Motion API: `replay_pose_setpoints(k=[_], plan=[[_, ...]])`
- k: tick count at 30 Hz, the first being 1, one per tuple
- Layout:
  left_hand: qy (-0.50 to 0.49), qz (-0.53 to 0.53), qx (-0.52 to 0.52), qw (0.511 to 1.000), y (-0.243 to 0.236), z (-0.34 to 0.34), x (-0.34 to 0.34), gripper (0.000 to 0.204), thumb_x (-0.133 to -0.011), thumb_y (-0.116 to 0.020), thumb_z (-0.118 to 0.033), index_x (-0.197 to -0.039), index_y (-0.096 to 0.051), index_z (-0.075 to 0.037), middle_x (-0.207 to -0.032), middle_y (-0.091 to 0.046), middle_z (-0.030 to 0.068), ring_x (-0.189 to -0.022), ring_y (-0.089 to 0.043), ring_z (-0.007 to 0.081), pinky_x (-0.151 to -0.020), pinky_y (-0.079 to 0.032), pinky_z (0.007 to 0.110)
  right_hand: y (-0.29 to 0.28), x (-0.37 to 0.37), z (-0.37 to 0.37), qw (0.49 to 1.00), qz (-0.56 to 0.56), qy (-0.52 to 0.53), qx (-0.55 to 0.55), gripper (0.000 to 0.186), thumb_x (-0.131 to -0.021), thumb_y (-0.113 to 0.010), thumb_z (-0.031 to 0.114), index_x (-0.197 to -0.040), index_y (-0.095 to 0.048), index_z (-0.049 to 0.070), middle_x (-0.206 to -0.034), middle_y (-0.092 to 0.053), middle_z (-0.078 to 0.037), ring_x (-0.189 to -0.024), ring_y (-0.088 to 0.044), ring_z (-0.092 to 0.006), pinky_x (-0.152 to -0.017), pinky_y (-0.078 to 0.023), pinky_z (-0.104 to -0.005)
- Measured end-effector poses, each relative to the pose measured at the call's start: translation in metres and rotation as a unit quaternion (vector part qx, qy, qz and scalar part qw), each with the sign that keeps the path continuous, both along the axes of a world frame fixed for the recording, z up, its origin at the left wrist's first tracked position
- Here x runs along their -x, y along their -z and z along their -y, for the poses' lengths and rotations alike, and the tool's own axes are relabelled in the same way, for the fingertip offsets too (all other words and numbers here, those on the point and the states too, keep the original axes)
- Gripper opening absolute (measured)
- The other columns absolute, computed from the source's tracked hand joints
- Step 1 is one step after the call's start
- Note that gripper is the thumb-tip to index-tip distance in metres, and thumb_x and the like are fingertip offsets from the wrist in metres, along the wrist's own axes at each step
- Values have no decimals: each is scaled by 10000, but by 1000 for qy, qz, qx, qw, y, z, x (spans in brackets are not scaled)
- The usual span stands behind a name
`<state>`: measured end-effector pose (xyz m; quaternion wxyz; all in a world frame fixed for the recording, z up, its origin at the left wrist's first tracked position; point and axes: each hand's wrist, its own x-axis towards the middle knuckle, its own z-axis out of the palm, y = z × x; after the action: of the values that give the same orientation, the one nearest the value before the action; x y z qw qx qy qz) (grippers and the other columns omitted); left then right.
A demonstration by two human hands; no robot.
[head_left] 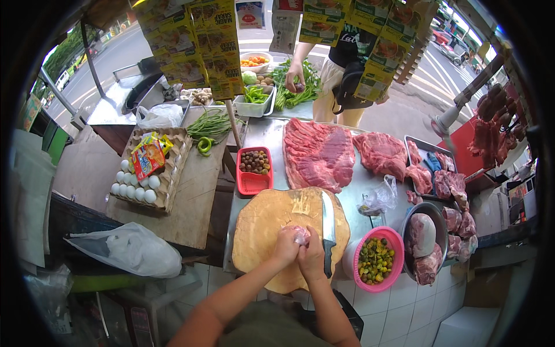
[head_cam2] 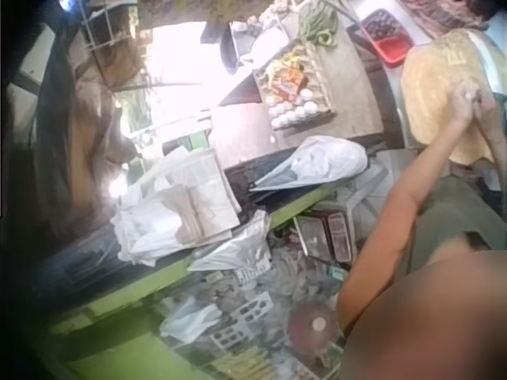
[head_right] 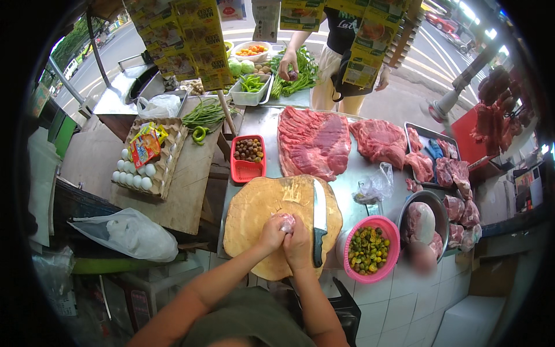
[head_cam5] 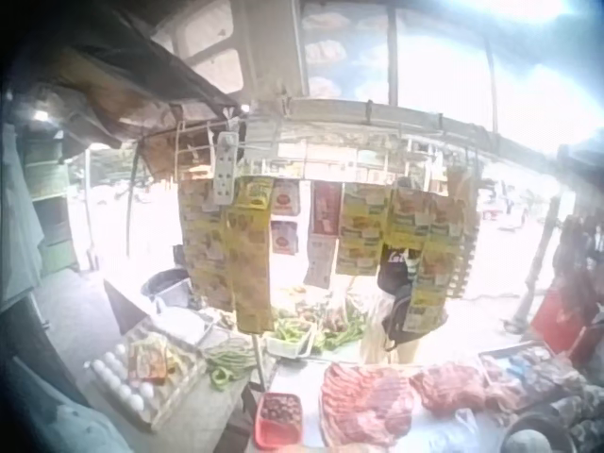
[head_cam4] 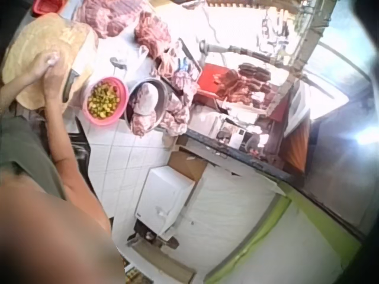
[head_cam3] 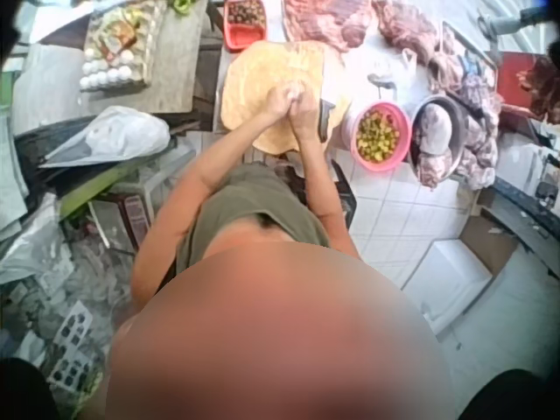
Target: The person cuts a piece of pork on a wooden cutting board using a knife, places the cut pieces into a plastic bag, and hands the bag to a customer. The person then counts coins from a container and gives change to the customer.
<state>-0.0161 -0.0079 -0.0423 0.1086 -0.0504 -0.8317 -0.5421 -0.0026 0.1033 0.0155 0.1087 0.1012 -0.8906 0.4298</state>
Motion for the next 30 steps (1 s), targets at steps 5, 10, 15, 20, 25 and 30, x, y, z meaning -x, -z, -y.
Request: replay_pose_setpoints(k=[5,10,15,20,25,30], plan=[[65,120,-15,991,4,6,-5,144,-881,-585,-88,-926,-695,-8,-754,-641,98,-712,-644,188,-642,-511,343,4,8,-23,985,166,-7,55,449,-780,-579,-13,-1228,-555,-21,-827,-622,-146,-698,-621,-256,-650,-508,-363],[145,370,-148,906,-19,19,-11,152,-900,-527,-21,-945,-665,25,-723,-633,78,-606,-639,161,-522,-531,294,5,65,-49,897,397,-157,114,413,-801,-699,62,-1200,-611,1,-973,-672,-97,-812,-631,-208,-762,-526,-320],[169,398,-79,898,-84,21,-25,266,-892,-472,54,-1137,-567,15,-731,-617,69,-567,-609,141,-526,-520,290,1,197,-26,912,201,-24,357,514,-920,-674,169,-1367,-487,-2,-1002,-650,-47,-817,-600,-109,-678,-492,-262],[170,369,-61,912,-135,28,-34,375,-894,-490,69,-1252,-505,-44,-799,-625,84,-589,-599,142,-569,-500,288,-16,307,11,883,156,23,443,762,-913,-714,207,-1520,-263,121,-1146,-581,-95,-980,-598,-182,-767,-512,-317],[89,216,-43,971,-116,33,-40,506,-852,-600,50,-1335,-501,-63,-1000,-623,131,-796,-641,200,-718,-523,324,-3,351,29,841,180,-76,504,426,-896,-723,157,-1253,-496,112,-943,-607,-34,-762,-615,-145,-639,-508,-342],[168,154,189,955,-63,34,-44,598,-828,-693,-51,-1387,-480,-59,-1366,-493,201,-1296,-459,377,-1099,-383,447,1,333,9,804,281,33,523,343,-883,-718,128,-1193,-575,104,-914,-662,4,-670,-629,-154,-567,-513,-353]])
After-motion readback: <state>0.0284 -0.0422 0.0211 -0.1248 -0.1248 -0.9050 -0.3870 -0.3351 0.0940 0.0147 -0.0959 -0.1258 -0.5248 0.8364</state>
